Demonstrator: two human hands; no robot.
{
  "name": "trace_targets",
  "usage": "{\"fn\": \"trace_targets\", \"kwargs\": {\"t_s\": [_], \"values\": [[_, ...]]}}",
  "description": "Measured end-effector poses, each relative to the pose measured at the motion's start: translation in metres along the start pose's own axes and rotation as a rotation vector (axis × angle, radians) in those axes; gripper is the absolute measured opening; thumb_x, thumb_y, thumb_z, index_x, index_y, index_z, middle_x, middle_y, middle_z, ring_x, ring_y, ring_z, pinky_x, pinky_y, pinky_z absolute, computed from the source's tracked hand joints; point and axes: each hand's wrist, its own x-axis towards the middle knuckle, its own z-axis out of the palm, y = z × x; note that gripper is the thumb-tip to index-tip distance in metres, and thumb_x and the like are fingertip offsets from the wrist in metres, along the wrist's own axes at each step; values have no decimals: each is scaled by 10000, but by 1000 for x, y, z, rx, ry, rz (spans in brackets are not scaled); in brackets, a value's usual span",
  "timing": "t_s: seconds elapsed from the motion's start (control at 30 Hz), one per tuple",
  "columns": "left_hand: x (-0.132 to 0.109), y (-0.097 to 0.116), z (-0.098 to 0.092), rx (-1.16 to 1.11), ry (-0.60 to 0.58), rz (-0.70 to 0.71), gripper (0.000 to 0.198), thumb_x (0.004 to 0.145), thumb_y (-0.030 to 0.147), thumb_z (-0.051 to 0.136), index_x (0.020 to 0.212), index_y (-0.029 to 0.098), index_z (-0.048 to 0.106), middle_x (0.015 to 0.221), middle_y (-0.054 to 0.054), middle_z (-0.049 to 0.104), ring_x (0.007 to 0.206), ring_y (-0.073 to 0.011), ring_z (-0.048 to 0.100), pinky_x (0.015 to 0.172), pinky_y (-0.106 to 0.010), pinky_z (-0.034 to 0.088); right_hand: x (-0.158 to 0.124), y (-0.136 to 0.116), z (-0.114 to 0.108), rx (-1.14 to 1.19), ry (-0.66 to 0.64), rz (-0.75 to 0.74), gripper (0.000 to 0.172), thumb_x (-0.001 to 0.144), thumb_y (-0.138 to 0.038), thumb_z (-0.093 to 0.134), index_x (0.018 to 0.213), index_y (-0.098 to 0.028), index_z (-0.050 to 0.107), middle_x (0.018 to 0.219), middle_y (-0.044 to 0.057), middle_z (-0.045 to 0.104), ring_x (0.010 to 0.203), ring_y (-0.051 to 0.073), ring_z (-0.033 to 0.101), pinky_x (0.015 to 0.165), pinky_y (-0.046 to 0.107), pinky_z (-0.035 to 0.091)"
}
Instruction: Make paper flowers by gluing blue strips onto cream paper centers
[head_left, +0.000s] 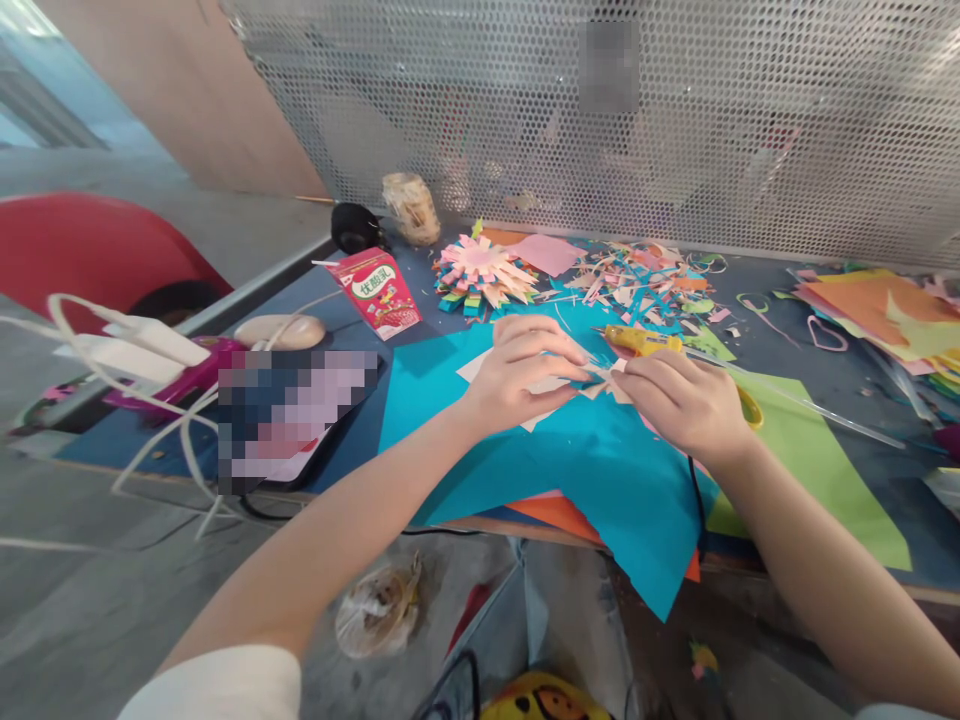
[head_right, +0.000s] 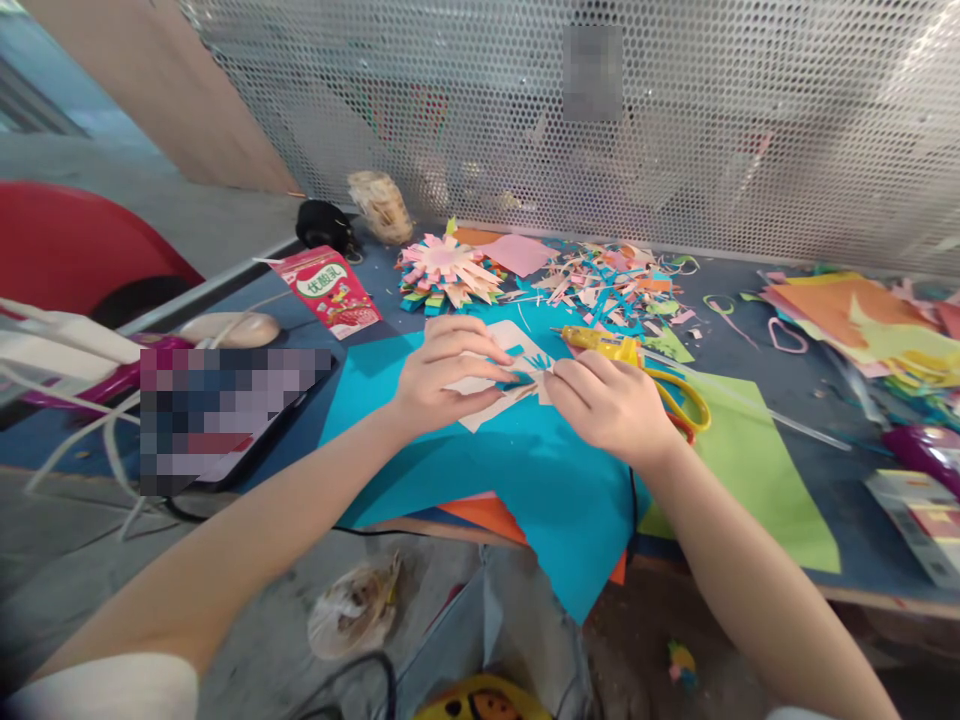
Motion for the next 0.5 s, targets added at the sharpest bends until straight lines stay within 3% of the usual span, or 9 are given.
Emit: {"fn": "trace_targets", "kwargs": {"t_s": [0.23,0.4,0.5], "values": [[0,0,-1,-9,19,14,54,779,205,673,808,241,646,814,19,699,872,-127,585,805,-286,448,0,1,0,-11,13,-19,83,836,-119,572,828,-140,651,795,15,706,712,124,592,537,242,424],[-3,2,-2,-58,-81,-5,240,752,278,687,981,222,640,991,-42,705,977,-179,576,870,-352,452,1,1,-1,-26,19,-64,120,853,-128,545,797,-166,644,802,12,707,717,127,591,564,249,438],[-3,3,-3,-69,-120,5,244,739,319,699,962,230,658,973,-42,714,982,-195,579,867,-370,452,2,2,-2,-33,34,-80,89,832,-118,571,803,-157,646,797,9,710,708,128,593,565,249,444]]}}
